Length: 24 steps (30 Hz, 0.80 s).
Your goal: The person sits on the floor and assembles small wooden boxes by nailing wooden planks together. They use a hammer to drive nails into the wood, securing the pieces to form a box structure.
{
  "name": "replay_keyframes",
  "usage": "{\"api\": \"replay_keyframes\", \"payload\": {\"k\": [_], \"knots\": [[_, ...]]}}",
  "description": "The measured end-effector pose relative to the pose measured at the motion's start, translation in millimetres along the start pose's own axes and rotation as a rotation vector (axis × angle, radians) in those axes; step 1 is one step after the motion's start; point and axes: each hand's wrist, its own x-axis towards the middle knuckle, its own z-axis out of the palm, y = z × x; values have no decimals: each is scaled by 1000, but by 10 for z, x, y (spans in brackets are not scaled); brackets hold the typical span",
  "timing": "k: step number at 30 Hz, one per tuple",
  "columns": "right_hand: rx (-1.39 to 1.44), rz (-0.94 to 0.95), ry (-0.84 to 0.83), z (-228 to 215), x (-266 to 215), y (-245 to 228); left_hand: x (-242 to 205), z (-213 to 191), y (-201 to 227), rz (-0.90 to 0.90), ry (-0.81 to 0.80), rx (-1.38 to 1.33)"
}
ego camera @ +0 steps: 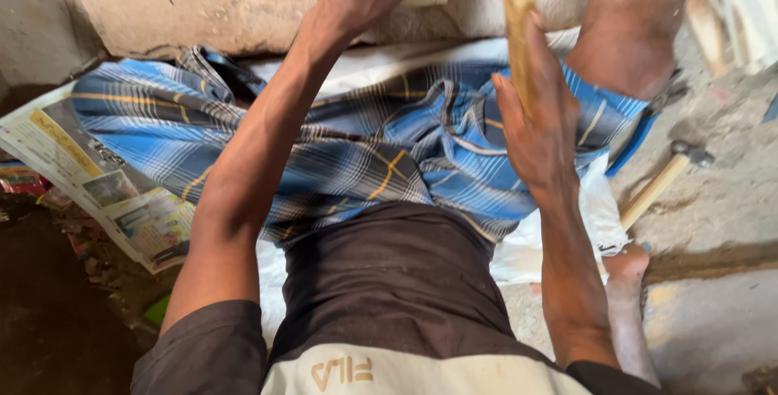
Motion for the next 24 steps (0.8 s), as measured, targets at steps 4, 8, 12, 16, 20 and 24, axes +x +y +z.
{"api": "replay_keyframes", "payload": {"k": [4,8,12,16,20,24], "knots": [[-13,-173,280,-167,-189,-69,-268,-328,295,290,100,221],[221,110,222,32,-205,-42,-460,-478,340,437,38,537],[-67,22,-74,227,158,151,-551,-449,335,495,16,594],[-17,-176,166,66,302,144,-473,-446,308,480,67,655],[409,-194,392,64,-14,82,-585,-321,228,453,32,624],[200,-68,61,310,144,219,-521,-363,267,456,62,671]]}}
